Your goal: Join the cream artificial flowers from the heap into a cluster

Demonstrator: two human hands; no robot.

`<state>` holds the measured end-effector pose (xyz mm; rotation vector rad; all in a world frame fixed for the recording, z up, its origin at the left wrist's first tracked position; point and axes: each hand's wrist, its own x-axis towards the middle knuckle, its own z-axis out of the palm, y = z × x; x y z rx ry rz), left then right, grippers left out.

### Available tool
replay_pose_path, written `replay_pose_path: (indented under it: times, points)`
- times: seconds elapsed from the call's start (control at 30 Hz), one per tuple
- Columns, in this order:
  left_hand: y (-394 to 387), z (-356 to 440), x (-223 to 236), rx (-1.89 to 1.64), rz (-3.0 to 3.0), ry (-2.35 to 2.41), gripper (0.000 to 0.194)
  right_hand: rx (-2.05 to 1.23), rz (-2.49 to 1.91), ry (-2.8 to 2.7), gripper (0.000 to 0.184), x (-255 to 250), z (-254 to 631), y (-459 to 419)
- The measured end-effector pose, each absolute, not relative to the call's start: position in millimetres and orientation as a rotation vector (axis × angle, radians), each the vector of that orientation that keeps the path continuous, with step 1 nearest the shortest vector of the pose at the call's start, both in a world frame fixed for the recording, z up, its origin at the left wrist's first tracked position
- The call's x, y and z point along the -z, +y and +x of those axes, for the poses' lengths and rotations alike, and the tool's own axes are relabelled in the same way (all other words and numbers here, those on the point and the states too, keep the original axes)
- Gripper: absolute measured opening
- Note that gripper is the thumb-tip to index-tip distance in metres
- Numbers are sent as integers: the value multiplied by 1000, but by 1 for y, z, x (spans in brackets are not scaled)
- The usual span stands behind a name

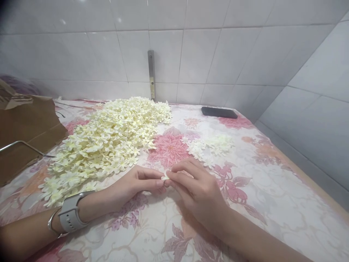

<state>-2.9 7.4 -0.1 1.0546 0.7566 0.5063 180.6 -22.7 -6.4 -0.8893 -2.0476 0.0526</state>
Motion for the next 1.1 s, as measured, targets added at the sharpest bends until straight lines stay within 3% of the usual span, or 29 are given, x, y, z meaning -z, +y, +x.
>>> replay_pose_path:
  times: [0.67, 1.1]
  points:
    - [9, -1, 5, -574, 1013, 777, 26, -159, -915, -2002, 18, 3, 179, -27]
    - [6, -3, 2, -597, 1076, 798, 11, -173, -1129, -1876, 9, 6, 177, -29]
